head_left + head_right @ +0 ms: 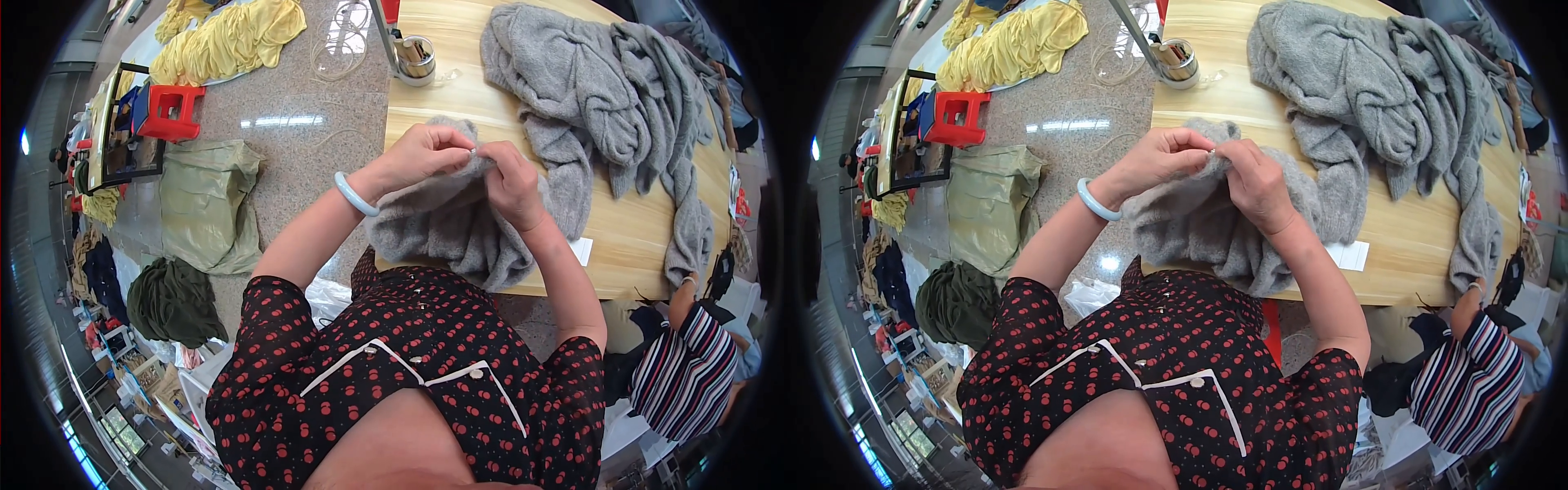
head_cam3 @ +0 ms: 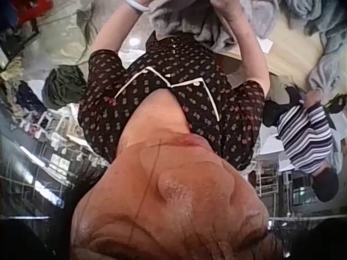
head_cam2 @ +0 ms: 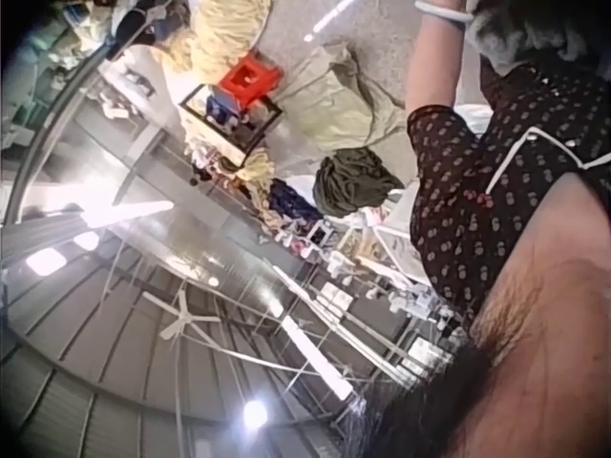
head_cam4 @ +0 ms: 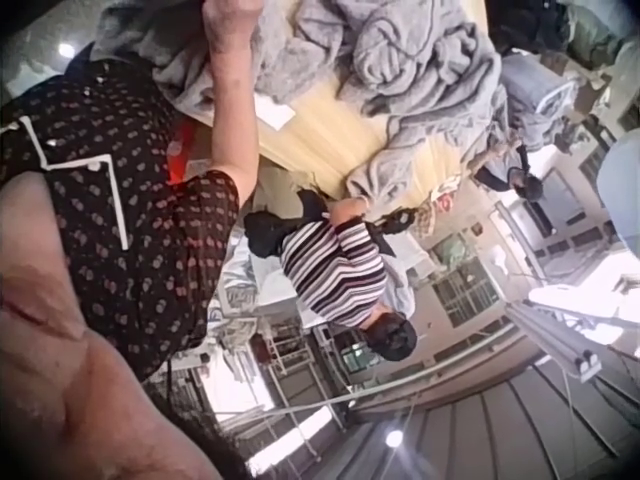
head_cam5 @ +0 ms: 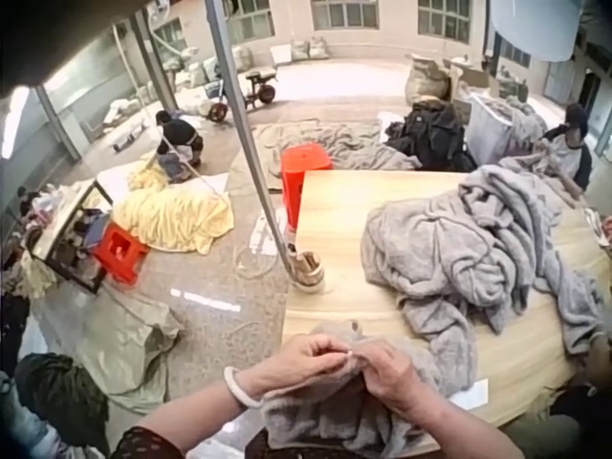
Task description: Inspecting knitted garments for quality control on a workbench.
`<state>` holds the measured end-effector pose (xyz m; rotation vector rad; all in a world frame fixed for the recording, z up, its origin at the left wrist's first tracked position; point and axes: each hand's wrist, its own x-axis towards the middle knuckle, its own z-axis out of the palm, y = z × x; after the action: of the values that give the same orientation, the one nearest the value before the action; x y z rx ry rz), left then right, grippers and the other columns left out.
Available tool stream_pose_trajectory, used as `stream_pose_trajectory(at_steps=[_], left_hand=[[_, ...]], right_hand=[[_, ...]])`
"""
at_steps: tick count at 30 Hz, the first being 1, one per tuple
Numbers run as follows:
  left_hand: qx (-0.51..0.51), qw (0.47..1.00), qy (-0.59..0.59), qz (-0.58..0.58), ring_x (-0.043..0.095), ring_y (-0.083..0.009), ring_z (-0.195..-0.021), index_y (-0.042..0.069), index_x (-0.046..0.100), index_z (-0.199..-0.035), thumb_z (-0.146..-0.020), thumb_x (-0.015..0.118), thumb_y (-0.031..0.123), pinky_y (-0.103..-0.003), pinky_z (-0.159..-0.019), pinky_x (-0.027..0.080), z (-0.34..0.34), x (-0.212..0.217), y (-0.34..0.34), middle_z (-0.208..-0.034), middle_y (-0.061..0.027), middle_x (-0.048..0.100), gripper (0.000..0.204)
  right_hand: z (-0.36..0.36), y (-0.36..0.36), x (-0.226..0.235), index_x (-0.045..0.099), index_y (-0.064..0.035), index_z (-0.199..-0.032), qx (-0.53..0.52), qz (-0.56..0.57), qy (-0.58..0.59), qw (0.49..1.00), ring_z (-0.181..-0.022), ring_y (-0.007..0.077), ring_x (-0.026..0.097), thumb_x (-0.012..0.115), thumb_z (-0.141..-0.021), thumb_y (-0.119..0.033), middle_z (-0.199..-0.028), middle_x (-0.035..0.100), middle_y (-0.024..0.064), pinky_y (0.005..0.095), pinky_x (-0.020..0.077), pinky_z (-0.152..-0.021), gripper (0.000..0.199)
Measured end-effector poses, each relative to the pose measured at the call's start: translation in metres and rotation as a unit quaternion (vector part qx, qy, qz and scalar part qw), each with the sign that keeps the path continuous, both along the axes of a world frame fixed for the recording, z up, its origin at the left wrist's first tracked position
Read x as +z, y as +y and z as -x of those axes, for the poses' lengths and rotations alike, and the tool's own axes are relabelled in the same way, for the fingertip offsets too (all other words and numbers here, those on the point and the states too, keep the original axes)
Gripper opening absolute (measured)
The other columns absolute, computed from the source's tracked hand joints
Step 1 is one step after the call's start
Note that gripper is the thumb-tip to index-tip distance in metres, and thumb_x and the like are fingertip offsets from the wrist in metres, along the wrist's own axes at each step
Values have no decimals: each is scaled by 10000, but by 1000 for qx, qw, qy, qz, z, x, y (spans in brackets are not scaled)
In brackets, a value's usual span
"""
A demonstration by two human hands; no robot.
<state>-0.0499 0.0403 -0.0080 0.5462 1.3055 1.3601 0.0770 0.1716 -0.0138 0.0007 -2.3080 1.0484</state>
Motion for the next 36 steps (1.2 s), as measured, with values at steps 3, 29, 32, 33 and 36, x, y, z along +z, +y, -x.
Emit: stream_pose_trajectory(at_steps=[3,29,32,33,36], left_hand=[[-12,971,232,-47,536,-77,-668,11,577,-975,-820,550,84,-223,-594,438,-2,2,-1,-762,-22,586,173],[105,993,-40,42,510,-46,-711,7,539,-991,-864,483,135,-203,-648,422,-28,-38,-44,-825,5,577,189],[77,993,-4,91,500,-42,-684,0,541,-974,-853,465,109,-197,-619,415,-24,-40,-52,-791,5,567,180],[38,988,64,135,496,-39,-675,1,543,-971,-843,470,101,-194,-607,411,-22,-41,-54,-771,7,564,178],[-10,965,159,208,489,-39,-666,2,560,-932,-816,494,97,-199,-599,408,-21,-44,-64,-726,6,552,164]], right_hand=[[0,-3,-1,537,-10,-887,-13,48,-19,999,-678,250,568,450,-655,134,-796,561,127,290,459,-625,286],[-7,18,-4,548,-13,-924,-86,5,-162,983,-778,243,587,505,-699,49,-870,581,128,300,457,-697,238],[-13,25,-12,549,-18,-938,-88,-90,-268,955,-830,299,569,481,-678,48,-919,572,144,326,452,-727,276],[-15,28,-16,553,-32,-930,-99,-97,-266,954,-837,311,561,485,-666,41,-917,571,141,356,446,-735,282],[-24,34,-28,558,-41,-925,-127,-68,-256,956,-835,327,555,481,-650,33,-902,575,147,387,440,-743,295]])
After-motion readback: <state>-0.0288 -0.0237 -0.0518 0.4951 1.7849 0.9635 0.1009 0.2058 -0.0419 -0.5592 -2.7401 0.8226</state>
